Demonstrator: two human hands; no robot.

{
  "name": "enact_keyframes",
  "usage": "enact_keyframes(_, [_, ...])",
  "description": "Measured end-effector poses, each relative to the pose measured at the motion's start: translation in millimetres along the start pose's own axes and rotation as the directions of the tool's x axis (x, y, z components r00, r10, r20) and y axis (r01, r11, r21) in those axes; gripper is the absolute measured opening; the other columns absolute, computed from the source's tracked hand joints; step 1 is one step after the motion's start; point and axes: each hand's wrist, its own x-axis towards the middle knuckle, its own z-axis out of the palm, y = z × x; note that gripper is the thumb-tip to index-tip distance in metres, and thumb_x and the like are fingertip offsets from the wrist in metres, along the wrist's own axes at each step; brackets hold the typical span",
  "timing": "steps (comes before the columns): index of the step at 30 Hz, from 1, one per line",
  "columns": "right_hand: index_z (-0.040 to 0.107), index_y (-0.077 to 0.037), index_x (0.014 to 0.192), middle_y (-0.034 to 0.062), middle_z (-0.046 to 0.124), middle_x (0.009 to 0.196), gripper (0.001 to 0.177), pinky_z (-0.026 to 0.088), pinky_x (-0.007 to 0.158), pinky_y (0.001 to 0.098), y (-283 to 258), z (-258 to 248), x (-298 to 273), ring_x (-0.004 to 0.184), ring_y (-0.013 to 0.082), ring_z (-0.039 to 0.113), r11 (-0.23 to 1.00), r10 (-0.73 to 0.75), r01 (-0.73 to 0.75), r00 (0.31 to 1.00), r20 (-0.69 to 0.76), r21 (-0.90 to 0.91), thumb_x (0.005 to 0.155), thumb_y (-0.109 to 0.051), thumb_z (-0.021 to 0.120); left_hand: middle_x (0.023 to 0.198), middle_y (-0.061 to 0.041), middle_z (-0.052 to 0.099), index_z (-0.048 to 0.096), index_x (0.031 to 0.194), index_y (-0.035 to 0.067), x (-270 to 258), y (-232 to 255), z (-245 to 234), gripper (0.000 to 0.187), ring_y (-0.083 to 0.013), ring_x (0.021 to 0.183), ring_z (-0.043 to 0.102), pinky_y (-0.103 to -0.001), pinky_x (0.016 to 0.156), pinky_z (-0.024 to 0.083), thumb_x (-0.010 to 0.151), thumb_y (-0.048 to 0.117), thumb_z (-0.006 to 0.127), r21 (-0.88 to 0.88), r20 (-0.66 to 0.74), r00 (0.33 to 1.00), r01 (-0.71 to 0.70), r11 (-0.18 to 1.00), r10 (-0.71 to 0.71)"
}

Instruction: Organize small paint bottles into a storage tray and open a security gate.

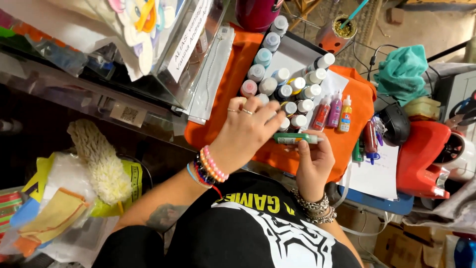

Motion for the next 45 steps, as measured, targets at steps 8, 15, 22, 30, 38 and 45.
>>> enact_keyframes(8, [0.054,0.010,0.118,0.0234,0.062,0.100,0.031,0.065,0.062,0.0356,14.8,-4.9,-12.4,0.072,0.0254,0.070,0.952,0.140,-0.111,0.987,-0.084,0.285,0.110,-0.019,0.047,0.081,0.002,0.043,0.059,0.097,0.017,7.5,9.7,31.7,0.015,-0.0210,0.085,0.046,-0.040,0.076,0.031,0.094,0.002,0.059,-0.106,-0.053,0.988,-0.151,0.983,0.146])
enact_keyframes(15, [0.054,0.014,0.118,0.0276,0.062,0.092,0.036,0.064,0.060,0.0392,8.6,-11.0,-17.3,0.069,0.0291,0.070,0.955,0.150,-0.122,0.985,-0.084,0.271,0.110,-0.020,0.047,0.083,0.006,0.042,0.057,0.098,0.019,6.8,11.9,40.6,0.007,-0.0181,0.090,0.042,-0.044,0.083,0.027,0.101,0.013,0.056,-0.177,0.058,0.984,-0.159,0.971,0.171])
enact_keyframes(22, [0.057,0.014,0.115,0.0241,0.062,0.092,0.034,0.065,0.062,0.0402,14.8,-8.7,-22.0,0.070,0.0255,0.069,0.955,0.174,-0.148,0.981,-0.081,0.259,0.109,-0.019,0.050,0.087,0.004,0.044,0.055,0.100,0.018,-1.5,9.3,55.1,0.008,-0.0183,0.094,0.041,-0.047,0.086,0.024,0.102,0.026,0.054,-0.260,0.124,0.972,-0.163,0.952,0.200])
enact_keyframes(30, [0.059,0.015,0.113,0.0227,0.060,0.086,0.030,0.063,0.055,0.0382,20.5,-14.8,-23.1,0.065,0.0242,0.068,0.956,0.173,-0.151,0.982,-0.069,0.251,0.106,-0.015,0.055,0.108,0.005,0.055,0.058,0.116,0.020,6.3,-1.5,8.5,0.055,-0.0202,0.101,0.043,-0.045,0.089,0.029,0.074,0.047,0.080,-0.173,0.211,0.963,-0.133,0.976,0.168])
enact_keyframes(38, [0.061,0.013,0.120,0.0207,0.064,0.087,0.031,0.063,0.065,0.0392,-25.1,-2.0,-16.4,0.073,0.0216,0.068,1.000,-0.009,0.008,0.997,-0.081,-0.013,0.107,-0.014,0.057,0.096,0.007,0.044,0.056,0.103,0.017,2.9,-18.2,35.4,0.024,-0.0162,0.096,0.040,-0.041,0.085,0.026,0.091,0.021,0.076,-0.201,0.246,0.961,-0.076,0.977,0.126])
enact_keyframes(45, [0.061,0.005,0.116,0.0146,0.055,0.102,0.031,0.063,0.066,0.0300,-62.5,8.1,6.1,0.073,0.0251,0.069,0.979,-0.139,0.148,0.988,0.071,-0.138,0.109,-0.024,0.054,0.080,0.005,0.061,0.062,0.077,0.019,20.9,-14.1,27.0,0.017,-0.0255,0.095,0.053,-0.042,0.072,0.034,0.087,0.009,0.071,-0.052,0.106,0.982,-0.152,0.987,0.157])
